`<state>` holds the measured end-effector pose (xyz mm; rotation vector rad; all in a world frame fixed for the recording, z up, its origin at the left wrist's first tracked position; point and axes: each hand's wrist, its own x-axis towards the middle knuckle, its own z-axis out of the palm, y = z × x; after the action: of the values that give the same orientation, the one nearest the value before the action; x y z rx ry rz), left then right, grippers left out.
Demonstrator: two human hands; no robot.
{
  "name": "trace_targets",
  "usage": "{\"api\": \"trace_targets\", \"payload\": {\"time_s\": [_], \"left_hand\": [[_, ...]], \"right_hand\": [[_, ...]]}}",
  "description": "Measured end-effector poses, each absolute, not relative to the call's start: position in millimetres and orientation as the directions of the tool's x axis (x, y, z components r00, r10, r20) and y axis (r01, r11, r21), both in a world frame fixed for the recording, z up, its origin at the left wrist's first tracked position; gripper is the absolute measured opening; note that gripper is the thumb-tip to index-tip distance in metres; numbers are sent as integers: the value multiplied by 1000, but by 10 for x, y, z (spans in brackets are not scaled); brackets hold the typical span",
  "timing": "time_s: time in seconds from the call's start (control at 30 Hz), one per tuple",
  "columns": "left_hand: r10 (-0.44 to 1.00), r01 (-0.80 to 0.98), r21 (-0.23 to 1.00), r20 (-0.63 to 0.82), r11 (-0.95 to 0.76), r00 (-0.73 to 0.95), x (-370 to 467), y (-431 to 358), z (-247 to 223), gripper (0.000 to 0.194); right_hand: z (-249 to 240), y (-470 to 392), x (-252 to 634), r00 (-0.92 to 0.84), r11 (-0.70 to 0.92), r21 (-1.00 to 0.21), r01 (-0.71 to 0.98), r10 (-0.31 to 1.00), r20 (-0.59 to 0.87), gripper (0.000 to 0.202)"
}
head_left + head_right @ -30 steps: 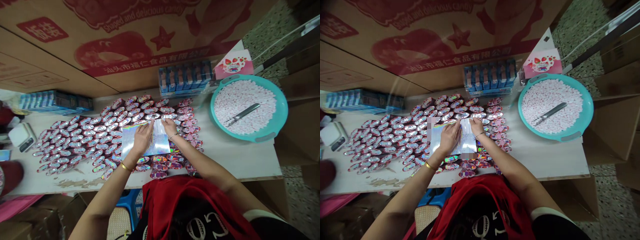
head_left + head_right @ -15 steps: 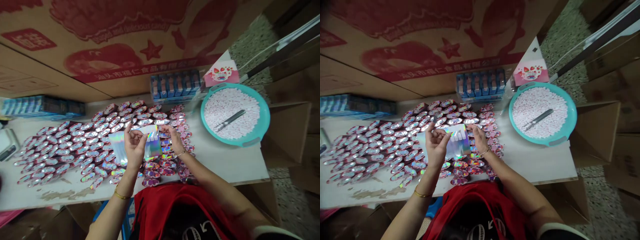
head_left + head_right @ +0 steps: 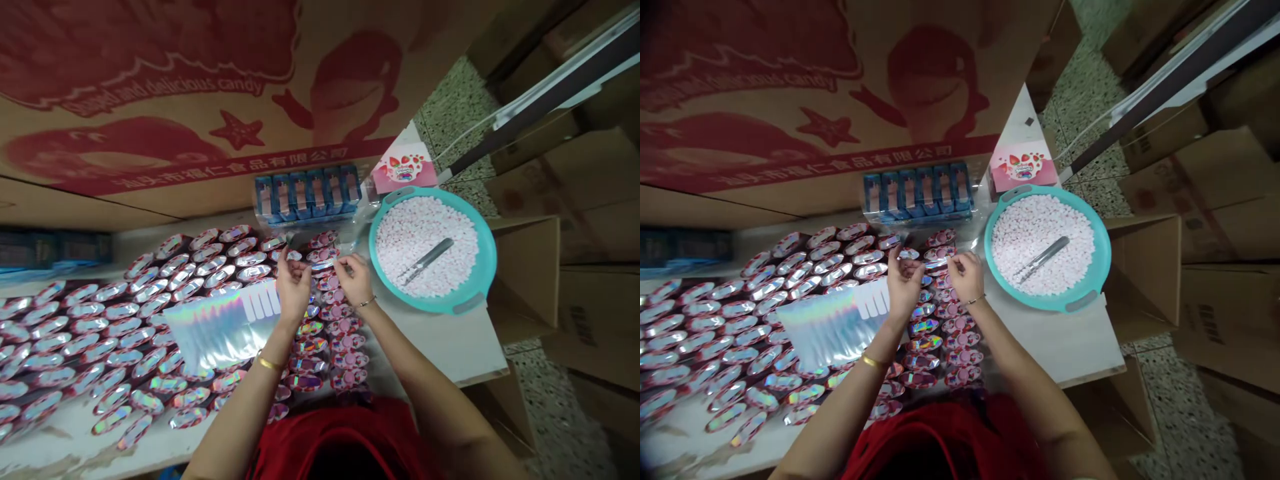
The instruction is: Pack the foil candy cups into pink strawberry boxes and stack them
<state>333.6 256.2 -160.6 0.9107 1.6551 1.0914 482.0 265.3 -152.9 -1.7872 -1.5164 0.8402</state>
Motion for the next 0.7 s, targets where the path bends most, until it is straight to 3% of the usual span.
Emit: {"api": "trace_targets", "payload": {"time_s": [0.23, 0.5, 0.7], "left_hand": [[940, 317, 903, -206, 289, -271, 3399, 2713, -1885, 65], [974, 599, 775, -93, 200, -205, 3405, 2839, -1981, 66], [973, 739, 634, -116, 228, -200, 3455, 2880, -1937, 65]], "right_hand": [[-1819, 2743, 4804, 100, -90, -548, 832, 995, -12, 16], [-1888, 2811, 4791, 72, -68, -467, 882, 997, -8, 17], [-1929, 2868, 4761, 102, -108, -437, 893, 994, -38, 13]]}}
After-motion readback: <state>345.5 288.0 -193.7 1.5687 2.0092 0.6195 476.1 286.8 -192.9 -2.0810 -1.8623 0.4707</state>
